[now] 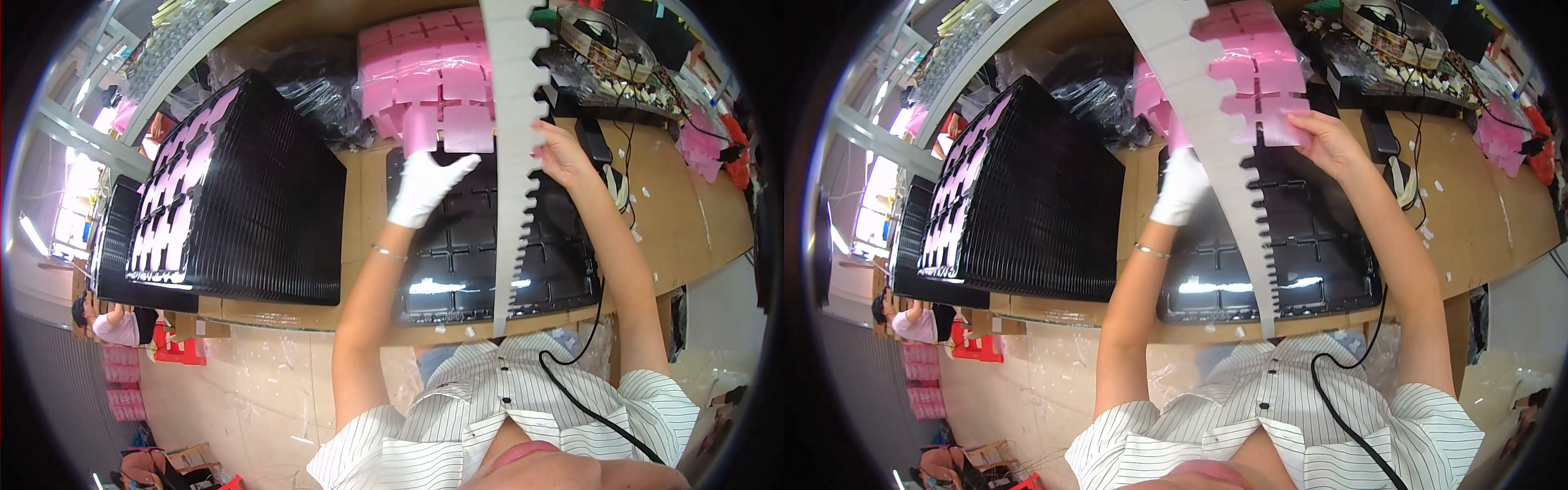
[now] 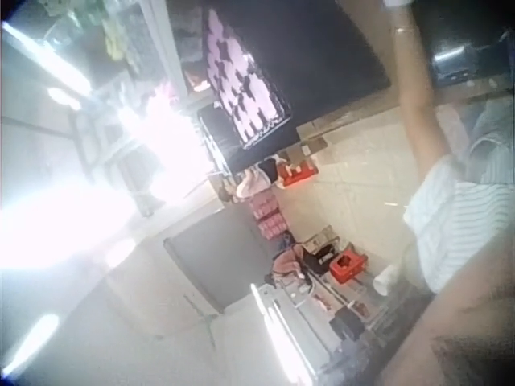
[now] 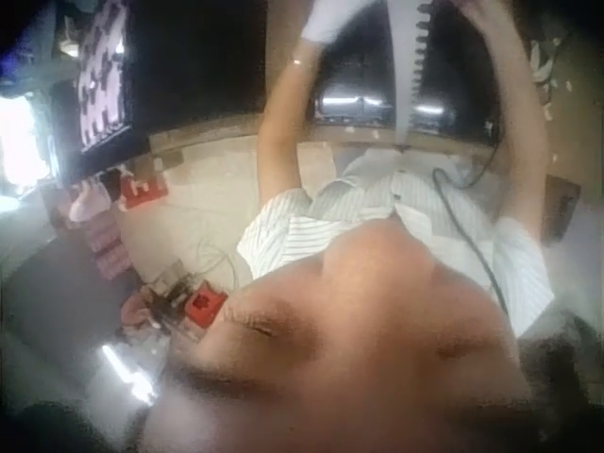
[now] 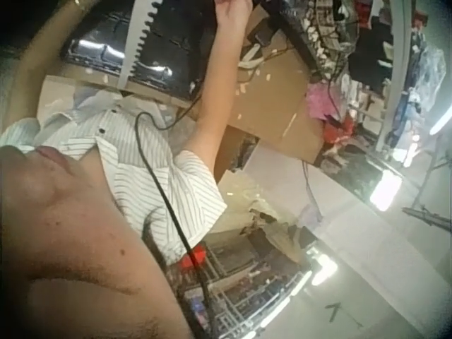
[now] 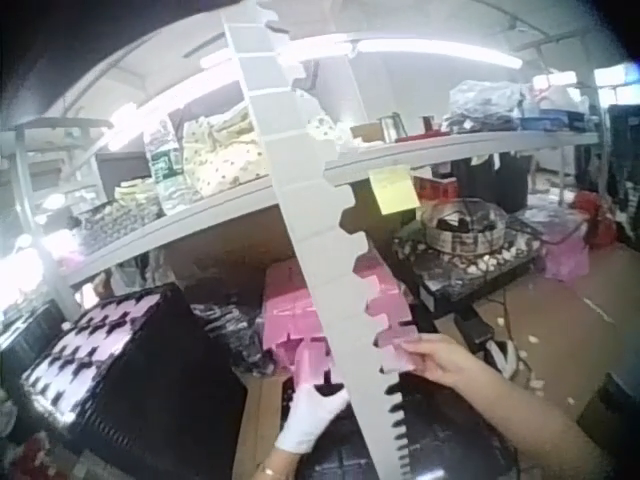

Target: The person places pink foam inserts into black plastic trays, then applies a white serrated plastic strip to each by hand.

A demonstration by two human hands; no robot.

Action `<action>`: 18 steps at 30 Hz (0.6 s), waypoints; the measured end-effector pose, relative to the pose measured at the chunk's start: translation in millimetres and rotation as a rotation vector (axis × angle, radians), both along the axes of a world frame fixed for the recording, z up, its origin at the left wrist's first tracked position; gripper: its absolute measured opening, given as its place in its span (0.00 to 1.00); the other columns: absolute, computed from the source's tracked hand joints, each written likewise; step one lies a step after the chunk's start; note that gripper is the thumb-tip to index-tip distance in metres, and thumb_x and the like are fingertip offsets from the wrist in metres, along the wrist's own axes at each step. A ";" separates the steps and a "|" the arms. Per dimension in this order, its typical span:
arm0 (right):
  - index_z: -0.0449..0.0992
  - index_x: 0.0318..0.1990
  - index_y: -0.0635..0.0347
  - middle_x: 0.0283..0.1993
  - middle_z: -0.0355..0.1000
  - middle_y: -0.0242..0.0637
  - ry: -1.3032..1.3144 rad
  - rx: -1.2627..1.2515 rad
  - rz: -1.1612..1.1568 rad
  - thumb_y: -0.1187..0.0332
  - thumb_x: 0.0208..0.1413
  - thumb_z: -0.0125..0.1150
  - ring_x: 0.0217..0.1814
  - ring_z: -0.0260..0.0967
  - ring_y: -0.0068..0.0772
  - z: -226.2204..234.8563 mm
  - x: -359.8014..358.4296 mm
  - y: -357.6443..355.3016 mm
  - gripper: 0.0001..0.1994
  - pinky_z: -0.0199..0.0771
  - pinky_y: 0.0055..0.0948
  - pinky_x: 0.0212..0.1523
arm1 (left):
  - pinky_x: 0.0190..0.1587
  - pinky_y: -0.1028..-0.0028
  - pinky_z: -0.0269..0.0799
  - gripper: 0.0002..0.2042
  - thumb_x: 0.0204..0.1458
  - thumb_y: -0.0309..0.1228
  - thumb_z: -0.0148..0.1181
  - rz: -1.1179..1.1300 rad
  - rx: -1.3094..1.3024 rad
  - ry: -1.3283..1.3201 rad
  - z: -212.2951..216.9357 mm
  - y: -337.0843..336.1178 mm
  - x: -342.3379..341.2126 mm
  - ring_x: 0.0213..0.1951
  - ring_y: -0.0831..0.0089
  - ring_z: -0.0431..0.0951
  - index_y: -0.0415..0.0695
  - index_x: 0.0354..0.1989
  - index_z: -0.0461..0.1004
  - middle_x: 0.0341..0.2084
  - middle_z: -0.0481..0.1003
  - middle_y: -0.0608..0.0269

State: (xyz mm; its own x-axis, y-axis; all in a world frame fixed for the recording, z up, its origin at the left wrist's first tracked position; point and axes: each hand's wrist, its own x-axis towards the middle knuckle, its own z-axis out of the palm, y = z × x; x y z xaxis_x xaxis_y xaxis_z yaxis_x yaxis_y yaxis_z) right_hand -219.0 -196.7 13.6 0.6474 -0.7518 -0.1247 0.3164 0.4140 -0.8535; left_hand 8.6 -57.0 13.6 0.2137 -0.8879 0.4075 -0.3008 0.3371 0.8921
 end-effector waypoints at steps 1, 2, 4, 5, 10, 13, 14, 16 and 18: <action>0.76 0.48 0.60 0.45 0.76 0.32 -0.001 0.027 -0.043 0.70 0.57 0.64 0.47 0.74 0.23 0.3 -0.4 4.2 0.12 0.72 0.24 0.48 | 0.57 0.66 0.67 0.32 0.52 0.45 0.66 -0.034 0.043 0.176 4.0 15.3 3.4 0.55 0.64 0.72 0.41 0.60 0.63 0.54 0.71 0.55; 0.76 0.47 0.59 0.45 0.76 0.30 -0.002 0.030 -0.051 0.70 0.57 0.64 0.46 0.74 0.23 1.6 -7.3 14.8 0.11 0.72 0.25 0.49 | 0.61 0.67 0.64 0.29 0.55 0.44 0.65 0.076 0.082 0.412 -4.5 29.3 11.2 0.59 0.68 0.68 0.42 0.60 0.63 0.54 0.70 0.61; 0.76 0.46 0.59 0.45 0.76 0.30 0.028 0.013 -0.087 0.70 0.57 0.64 0.46 0.74 0.23 1.7 -20.6 33.2 0.11 0.72 0.24 0.48 | 0.59 0.65 0.67 0.25 0.55 0.40 0.65 -0.131 -0.193 1.153 -2.3 45.1 11.1 0.56 0.67 0.70 0.44 0.58 0.66 0.51 0.72 0.63; 0.76 0.46 0.59 0.44 0.76 0.30 0.062 -0.008 -0.124 0.70 0.57 0.64 0.46 0.74 0.22 0.1 -27.1 40.2 0.11 0.73 0.23 0.47 | 0.57 0.65 0.70 0.23 0.56 0.39 0.64 -0.113 -0.234 1.328 -1.3 55.6 12.0 0.53 0.67 0.73 0.43 0.56 0.68 0.49 0.73 0.63; 0.76 0.47 0.63 0.40 0.76 0.30 0.206 -0.239 -0.178 0.70 0.56 0.65 0.40 0.73 0.19 -13.2 -61.4 74.4 0.13 0.71 0.18 0.41 | 0.41 0.76 0.74 0.22 0.53 0.34 0.68 0.334 0.207 0.622 -12.7 104.2 14.7 0.36 0.79 0.76 0.43 0.55 0.71 0.41 0.76 0.65; 0.73 0.52 0.67 0.32 0.74 0.28 0.442 -0.426 -0.231 0.71 0.53 0.67 0.32 0.68 0.16 -26.2 -86.3 92.8 0.19 0.67 0.17 0.35 | 0.37 0.77 0.73 0.28 0.51 0.36 0.68 0.404 0.233 0.323 -4.7 133.1 -9.2 0.30 0.78 0.77 0.40 0.60 0.68 0.35 0.78 0.60; 0.72 0.54 0.66 0.30 0.73 0.28 0.471 -0.510 -0.291 0.72 0.52 0.67 0.31 0.67 0.15 -30.8 -93.5 104.3 0.21 0.66 0.17 0.33 | 0.39 0.74 0.74 0.30 0.51 0.38 0.67 0.522 0.390 0.054 -3.4 145.6 -16.2 0.31 0.74 0.78 0.42 0.62 0.67 0.32 0.79 0.57; 0.68 0.58 0.61 0.27 0.70 0.27 0.539 -0.592 -0.367 0.74 0.50 0.68 0.29 0.65 0.14 -36.5 -105.5 126.4 0.26 0.65 0.16 0.30 | 0.44 0.65 0.75 0.31 0.52 0.44 0.63 0.646 0.525 -0.390 -12.3 167.6 -22.6 0.35 0.59 0.82 0.52 0.66 0.64 0.30 0.80 0.49; 0.68 0.59 0.59 0.27 0.67 0.24 0.576 -0.641 -0.374 0.75 0.51 0.67 0.28 0.62 0.12 -40.9 -114.7 142.2 0.26 0.62 0.15 0.30 | 0.46 0.64 0.75 0.29 0.52 0.44 0.61 0.633 0.565 -0.410 -8.4 185.0 -35.1 0.37 0.57 0.82 0.54 0.64 0.67 0.34 0.80 0.49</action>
State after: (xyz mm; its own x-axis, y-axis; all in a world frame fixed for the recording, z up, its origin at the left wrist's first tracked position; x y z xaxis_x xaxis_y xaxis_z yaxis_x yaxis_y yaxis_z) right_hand -333.7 -54.5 -27.2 0.3170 -0.9349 0.1596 -0.2083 -0.2328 -0.9499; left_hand -26.5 128.0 5.2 0.6591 -0.7450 0.1024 -0.6068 -0.4465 0.6576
